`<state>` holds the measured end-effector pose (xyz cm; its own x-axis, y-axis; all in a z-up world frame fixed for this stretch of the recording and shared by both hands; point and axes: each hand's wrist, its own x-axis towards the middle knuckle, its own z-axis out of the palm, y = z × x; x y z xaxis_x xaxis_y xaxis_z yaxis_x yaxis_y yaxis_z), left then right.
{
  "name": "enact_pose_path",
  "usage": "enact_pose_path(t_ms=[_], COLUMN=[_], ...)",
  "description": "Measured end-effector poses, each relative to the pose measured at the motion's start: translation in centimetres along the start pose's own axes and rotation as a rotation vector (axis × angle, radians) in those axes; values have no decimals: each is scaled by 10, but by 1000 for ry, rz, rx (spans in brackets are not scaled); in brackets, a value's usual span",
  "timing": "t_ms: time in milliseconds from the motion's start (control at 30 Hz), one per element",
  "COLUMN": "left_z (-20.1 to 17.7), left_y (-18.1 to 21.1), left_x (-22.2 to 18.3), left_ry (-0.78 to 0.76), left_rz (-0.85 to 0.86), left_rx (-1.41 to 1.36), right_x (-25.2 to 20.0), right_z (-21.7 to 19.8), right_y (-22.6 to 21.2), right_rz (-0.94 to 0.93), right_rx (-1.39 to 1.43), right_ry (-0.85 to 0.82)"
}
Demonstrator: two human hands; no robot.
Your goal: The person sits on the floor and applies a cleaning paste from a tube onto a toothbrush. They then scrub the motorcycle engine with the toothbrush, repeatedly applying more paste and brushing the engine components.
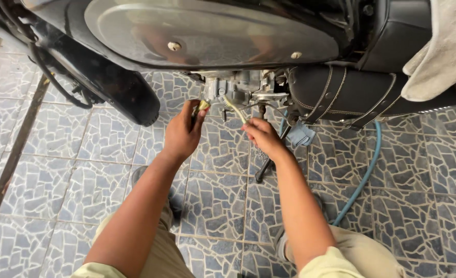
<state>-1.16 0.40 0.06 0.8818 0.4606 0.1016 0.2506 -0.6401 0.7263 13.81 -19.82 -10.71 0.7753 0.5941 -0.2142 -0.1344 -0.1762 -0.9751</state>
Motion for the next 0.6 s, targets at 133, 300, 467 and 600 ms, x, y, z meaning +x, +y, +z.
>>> enact_pose_path(t_ms=[133,300,467,600], left_z=[2,22,24,24], left_y=[-10,-21,-7,4], left_x=[-9,-1,-3,-5], left_ry=[-27,-74,-123,-121], left_rz=[-62,-23,22,69], left_rx=[-140,-231,-397,-491], right_x=[-37,-88,-99,-103], right_z=[-5,-35,-41,-37], right_y=[-60,-98,-91,-112], right_rz=[10,68,81,36], right_rx=[-334,-165,97,131], right_ry=[-143,-61,49,76])
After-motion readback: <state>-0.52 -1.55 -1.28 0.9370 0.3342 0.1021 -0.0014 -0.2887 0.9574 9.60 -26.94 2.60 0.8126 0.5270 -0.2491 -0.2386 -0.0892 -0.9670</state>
